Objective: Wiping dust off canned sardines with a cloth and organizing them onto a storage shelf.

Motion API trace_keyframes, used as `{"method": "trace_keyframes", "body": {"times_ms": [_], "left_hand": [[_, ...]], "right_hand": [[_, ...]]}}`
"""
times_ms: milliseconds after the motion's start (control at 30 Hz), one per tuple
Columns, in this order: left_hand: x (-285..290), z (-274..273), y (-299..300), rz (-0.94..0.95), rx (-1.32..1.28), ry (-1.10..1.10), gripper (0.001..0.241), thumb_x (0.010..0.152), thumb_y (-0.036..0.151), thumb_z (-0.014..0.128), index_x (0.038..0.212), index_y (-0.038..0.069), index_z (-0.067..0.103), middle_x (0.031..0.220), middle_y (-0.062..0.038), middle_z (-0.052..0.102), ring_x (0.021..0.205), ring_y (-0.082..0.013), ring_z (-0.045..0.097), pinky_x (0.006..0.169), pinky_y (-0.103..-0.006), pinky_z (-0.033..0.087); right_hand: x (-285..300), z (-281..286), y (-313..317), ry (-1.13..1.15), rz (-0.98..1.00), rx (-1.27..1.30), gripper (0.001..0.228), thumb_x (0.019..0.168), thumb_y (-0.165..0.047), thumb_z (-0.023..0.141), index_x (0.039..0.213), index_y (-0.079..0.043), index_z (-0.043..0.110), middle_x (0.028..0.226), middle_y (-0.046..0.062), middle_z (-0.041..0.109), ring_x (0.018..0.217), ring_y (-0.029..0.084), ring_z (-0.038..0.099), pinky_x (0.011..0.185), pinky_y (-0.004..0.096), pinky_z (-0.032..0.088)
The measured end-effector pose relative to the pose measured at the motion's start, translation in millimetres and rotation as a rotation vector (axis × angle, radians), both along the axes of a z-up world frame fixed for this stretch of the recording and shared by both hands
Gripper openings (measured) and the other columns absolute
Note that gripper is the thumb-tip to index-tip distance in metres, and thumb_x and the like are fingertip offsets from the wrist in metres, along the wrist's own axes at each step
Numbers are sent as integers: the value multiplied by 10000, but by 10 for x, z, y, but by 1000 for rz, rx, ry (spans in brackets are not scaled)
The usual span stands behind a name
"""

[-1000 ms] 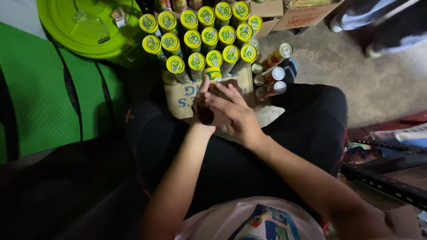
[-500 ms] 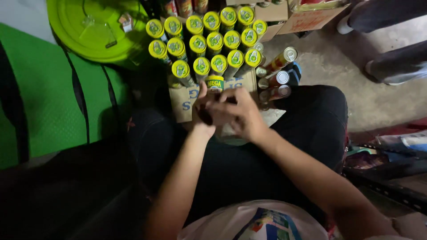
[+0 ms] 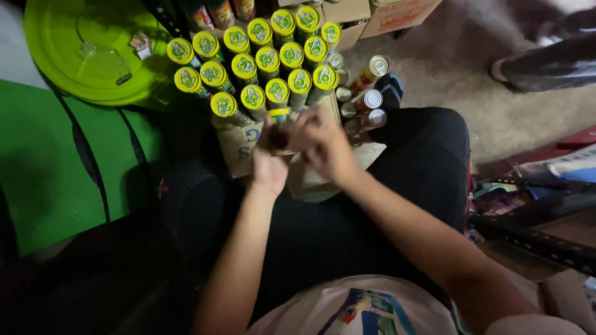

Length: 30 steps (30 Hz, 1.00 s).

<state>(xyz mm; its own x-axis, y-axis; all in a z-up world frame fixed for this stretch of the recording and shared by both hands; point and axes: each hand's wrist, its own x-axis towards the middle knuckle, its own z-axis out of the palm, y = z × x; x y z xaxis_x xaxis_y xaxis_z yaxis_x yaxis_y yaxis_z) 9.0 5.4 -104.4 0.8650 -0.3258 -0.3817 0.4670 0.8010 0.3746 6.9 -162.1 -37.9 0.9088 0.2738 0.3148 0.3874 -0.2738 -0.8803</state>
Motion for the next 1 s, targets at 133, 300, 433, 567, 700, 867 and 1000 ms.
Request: {"method": "trace_keyframes", "body": {"times_ms": [133,300,433,567,700,867,1000], "left_hand": [[-94,-141,-80,48,105,-43,405,1060,410,567,1342,124,623,1269,-36,653,1121,-192,632,970,-404,506],[14,65,59,-59,-38,-112,483,1054,452,509,1341,78,618,1284,-74,683,1215,-234,629,1055,-373,493],[-18,18,13,-42,-108,-16,534,1080,510,446,1330,72,623,1274,-84,687,1188,-250,632,1003,-406,499],[-86,2,-99,82,-3,-12,403,1117,422,503,1345,111,620,1300,-46,669,1212,-213,615,1049,-397,488],[63,152,26,-11,-114,-63,451,1032,481,547,1276,113,641,1234,-44,690,1174,-201,637,1035,-364,500],[34,-198,-51,-66,-229,-63,472,1106,521,536,1244,83,644,1182,-66,700,1116,-228,652,980,-395,520],[-79,-49,-218,68,73,71,396,1004,438,547,1273,167,654,1203,18,701,1122,-170,637,993,-375,521]], "right_hand": [[94,155,-34,-39,-253,-91,461,699,93,648,1143,-28,639,1218,165,549,1170,356,566,1029,375,483],[-174,260,99,-168,72,-182,453,587,67,682,1028,-13,613,1156,179,546,1112,393,538,966,424,464],[44,121,18,-207,115,-193,397,608,32,725,960,-24,550,1210,170,562,1146,391,545,978,424,462],[134,120,19,-80,-161,-104,346,693,81,637,1017,-41,627,1188,163,546,1119,366,564,931,385,490],[-71,339,111,-258,37,-262,414,574,-41,750,956,-15,593,1155,168,562,1056,392,543,903,433,469],[6,245,92,-193,38,-236,394,750,20,734,1134,-39,672,1192,140,575,1111,348,579,953,386,501],[148,203,-19,-77,-265,-172,388,760,69,639,1143,25,596,1227,173,563,1183,355,583,1029,407,514]]}}
